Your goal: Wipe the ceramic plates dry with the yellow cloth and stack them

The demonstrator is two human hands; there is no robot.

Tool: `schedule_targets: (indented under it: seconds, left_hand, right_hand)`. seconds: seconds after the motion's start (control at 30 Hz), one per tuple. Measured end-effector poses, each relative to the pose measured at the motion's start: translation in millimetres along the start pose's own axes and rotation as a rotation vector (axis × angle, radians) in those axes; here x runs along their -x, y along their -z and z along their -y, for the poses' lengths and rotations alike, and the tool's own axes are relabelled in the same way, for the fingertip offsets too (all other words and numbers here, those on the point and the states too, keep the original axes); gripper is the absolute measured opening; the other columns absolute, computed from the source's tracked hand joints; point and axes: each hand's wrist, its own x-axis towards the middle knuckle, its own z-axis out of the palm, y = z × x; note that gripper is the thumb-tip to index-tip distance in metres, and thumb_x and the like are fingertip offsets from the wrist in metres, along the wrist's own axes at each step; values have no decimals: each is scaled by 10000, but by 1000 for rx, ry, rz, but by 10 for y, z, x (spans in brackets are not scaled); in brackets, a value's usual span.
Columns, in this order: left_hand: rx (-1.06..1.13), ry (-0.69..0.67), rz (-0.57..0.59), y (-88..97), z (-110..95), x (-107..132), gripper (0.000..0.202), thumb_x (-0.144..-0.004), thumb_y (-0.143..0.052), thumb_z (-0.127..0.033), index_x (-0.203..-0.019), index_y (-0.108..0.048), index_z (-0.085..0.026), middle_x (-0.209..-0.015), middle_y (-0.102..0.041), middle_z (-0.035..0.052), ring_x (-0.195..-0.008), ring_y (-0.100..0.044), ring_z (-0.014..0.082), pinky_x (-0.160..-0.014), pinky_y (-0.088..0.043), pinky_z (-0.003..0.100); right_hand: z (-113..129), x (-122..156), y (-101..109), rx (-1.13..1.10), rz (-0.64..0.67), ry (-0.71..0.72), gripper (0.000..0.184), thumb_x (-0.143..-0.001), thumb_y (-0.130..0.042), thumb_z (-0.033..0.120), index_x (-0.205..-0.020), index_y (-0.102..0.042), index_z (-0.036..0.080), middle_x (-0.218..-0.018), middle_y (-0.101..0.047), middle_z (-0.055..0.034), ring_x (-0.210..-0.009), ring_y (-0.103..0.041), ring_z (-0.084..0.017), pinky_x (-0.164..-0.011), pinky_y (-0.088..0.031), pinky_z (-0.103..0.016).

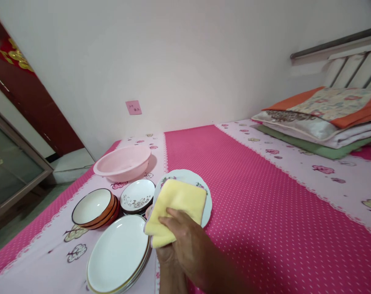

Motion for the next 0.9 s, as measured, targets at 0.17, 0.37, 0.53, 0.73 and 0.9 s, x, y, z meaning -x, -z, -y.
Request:
schedule_targets:
  seconds: [0.17,0.37,0.53,0.73,0.9]
  left_hand:
    - [102,15,-10,-194,114,42,508,-1066,-275,-367,-1273,-716,-225,-1278,-731,134,-1401,-566,201,-1051,-539,293]
    - [144,203,-8,-382,277,41,460,-1054,-416,-344,-1445,-641,-256,-1355,-730,100,-1381,-588,267,-1208,-409,436]
    - [155,261,-15,-351,290,52,435,-1027,-516,-244,-1441,-649,-226,-1249,-781,95,-1292,-661,270,-1208,-414,431]
    - [117,225,-116,-267,216,-1,425,-1005,-595,-245,-1424,-662,-226,-1259,-769,92,-1189,-724,252,-1193,-436,420]
    - [106,219,-132,-224,227,-33,451,-1008,-602,-255,-1456,-630,-217,-1336,-727,103,-1258,-682,273,-1200,-427,435]
  right_hand:
    - [-81,-213,-72,69,-45,-19,501,-957,-562,123,-1449,-576,217,-1597,-506,-132,-1490,-452,-283,-1236,-395,-522]
    - [-433,-386,100,328,-165,-56,690,-871,-390,-33,-1513,-511,189,-1643,-448,-125,-1552,-352,-272,-1287,-210,-601]
    - [-827,-326,542,266,-314,-255,660,-869,-346,-6,-1457,-583,177,-1534,-571,-159,-1464,-486,-310,-1198,-370,-596]
    - [-1285,-142,1107,-180,-646,-782,371,-884,-586,394,-1112,-731,140,-891,-772,-121,-749,-729,-270,-642,-573,-358]
    - [-1255,-85,1310,-339,-859,-800,512,-807,-672,506,-1166,-706,142,-916,-760,-99,-745,-718,-270,-618,-551,-352]
